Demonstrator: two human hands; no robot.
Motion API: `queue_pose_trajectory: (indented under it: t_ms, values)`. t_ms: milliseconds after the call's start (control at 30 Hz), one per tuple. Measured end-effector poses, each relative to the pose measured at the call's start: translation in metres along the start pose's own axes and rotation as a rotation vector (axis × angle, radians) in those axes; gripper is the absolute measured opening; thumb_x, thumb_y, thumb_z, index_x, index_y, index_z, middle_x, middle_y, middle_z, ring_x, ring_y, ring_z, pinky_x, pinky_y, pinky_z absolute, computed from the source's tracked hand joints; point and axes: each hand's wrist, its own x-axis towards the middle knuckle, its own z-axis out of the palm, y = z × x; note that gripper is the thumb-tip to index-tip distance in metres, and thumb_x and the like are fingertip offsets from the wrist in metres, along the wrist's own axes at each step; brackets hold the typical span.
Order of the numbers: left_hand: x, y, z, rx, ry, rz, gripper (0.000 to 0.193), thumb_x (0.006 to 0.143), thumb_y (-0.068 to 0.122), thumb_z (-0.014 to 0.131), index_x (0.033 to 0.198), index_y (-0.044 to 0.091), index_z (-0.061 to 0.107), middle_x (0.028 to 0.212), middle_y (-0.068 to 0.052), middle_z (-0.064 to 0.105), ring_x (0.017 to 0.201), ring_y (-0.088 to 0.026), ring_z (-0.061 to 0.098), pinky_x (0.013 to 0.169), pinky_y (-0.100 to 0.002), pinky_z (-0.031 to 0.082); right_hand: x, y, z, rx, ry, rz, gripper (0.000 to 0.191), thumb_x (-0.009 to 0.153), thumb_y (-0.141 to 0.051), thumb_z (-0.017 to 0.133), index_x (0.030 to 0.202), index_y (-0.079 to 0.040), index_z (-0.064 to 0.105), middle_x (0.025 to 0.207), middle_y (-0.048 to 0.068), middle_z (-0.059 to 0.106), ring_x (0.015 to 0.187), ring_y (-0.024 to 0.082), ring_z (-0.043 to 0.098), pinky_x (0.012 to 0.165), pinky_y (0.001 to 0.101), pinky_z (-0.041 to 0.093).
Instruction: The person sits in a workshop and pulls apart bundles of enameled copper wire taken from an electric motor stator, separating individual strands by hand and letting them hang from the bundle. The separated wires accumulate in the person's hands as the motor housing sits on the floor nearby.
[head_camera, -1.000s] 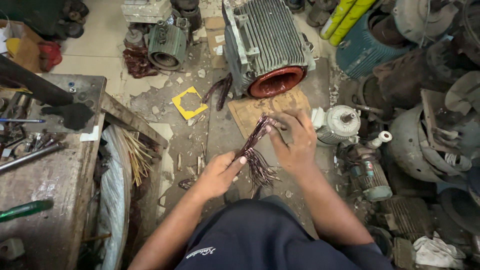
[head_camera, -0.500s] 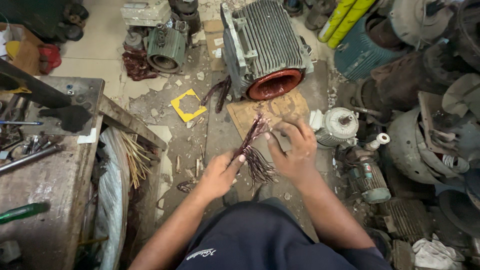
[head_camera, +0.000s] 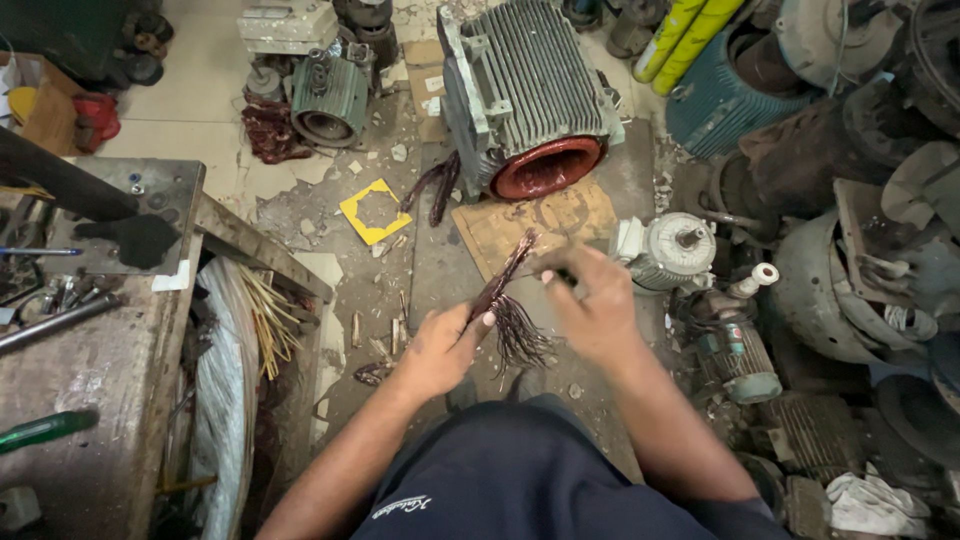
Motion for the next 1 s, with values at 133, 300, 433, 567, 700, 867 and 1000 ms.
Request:
queue_pose_trajectory:
  t_ms: [133, 300, 433, 567, 700, 867, 1000]
  values:
    - [0.002, -0.015, 0.003, 0.002, 0.059, -0.03, 0.03, 0.101, 0.031, 0.06, 0.098, 0.003, 0.068, 0.065, -0.012, 0.061, 0.061, -0.025, 0.061, 0.059, -0.04, 0.047, -0.009, -0.016, -0.002, -0.57, 0.004, -0.317, 0.02, 0.082, -0.003, 0.069, 0.101, -0.007, 0.073, 0.096, 0.008, 0.068, 0.089, 0.029, 0.062, 0.081, 0.0425, 0.049]
    - [0.004, -0.032, 0.003, -0.257, 0.044, -0.078, 0.037, 0.103, 0.036, 0.058, 0.089, 0.003, 0.065, 0.066, 0.0, 0.051, 0.063, -0.009, 0.046, 0.055, -0.032, 0.042, -0.017, -0.013, 0.002, -0.531, -0.193, -0.269, 0.017, 0.076, -0.004, 0.068, 0.092, -0.007, 0.071, 0.084, 0.009, 0.065, 0.083, 0.032, 0.063, 0.077, 0.0469, 0.049]
    - [-0.001, -0.033, 0.005, -0.275, -0.006, -0.096, 0.039, 0.102, 0.037, 0.058, 0.086, 0.002, 0.064, 0.064, 0.0, 0.052, 0.062, -0.01, 0.047, 0.054, -0.032, 0.042, -0.027, -0.007, -0.012, -0.241, -0.26, -0.239, 0.018, 0.08, -0.005, 0.069, 0.098, -0.003, 0.069, 0.086, 0.013, 0.064, 0.08, 0.036, 0.063, 0.076, 0.0466, 0.051]
    - [-0.002, -0.031, 0.001, -0.15, 0.0, -0.021, 0.04, 0.103, 0.036, 0.058, 0.084, 0.001, 0.062, 0.064, -0.005, 0.055, 0.061, -0.014, 0.05, 0.055, -0.035, 0.044, -0.022, -0.005, -0.031, -0.18, -0.399, -0.173, 0.019, 0.083, -0.009, 0.075, 0.101, -0.005, 0.072, 0.088, 0.013, 0.07, 0.08, 0.035, 0.068, 0.071, 0.0444, 0.054]
    - [-0.004, -0.023, -0.002, 0.004, 0.049, -0.035, 0.036, 0.103, 0.035, 0.058, 0.09, 0.002, 0.063, 0.065, -0.014, 0.057, 0.059, -0.025, 0.053, 0.059, -0.04, 0.046, -0.006, -0.012, -0.048, -0.04, -0.299, 0.015, 0.021, 0.09, -0.012, 0.074, 0.11, -0.006, 0.071, 0.092, 0.009, 0.073, 0.081, 0.022, 0.074, 0.07, 0.0361, 0.058]
    - [-0.002, -0.007, -0.002, -0.049, 0.056, 0.008, 0.028, 0.1, 0.029, 0.057, 0.107, 0.005, 0.068, 0.071, -0.016, 0.062, 0.063, -0.028, 0.062, 0.063, -0.041, 0.05, 0.013, -0.03, -0.022, -0.099, -0.05, -0.029, 0.042, 0.09, -0.009, 0.074, 0.13, -0.004, 0.064, 0.106, 0.013, 0.069, 0.091, 0.024, 0.073, 0.079, 0.035, 0.06]
    - [-0.002, 0.0, -0.001, -0.133, 0.055, 0.075, 0.026, 0.1, 0.026, 0.056, 0.109, 0.005, 0.068, 0.074, -0.015, 0.067, 0.066, -0.029, 0.067, 0.066, -0.04, 0.053, 0.025, -0.036, -0.008, -0.285, 0.033, -0.181, 0.042, 0.087, -0.01, 0.078, 0.127, -0.004, 0.066, 0.11, 0.015, 0.067, 0.094, 0.032, 0.068, 0.083, 0.0409, 0.055]
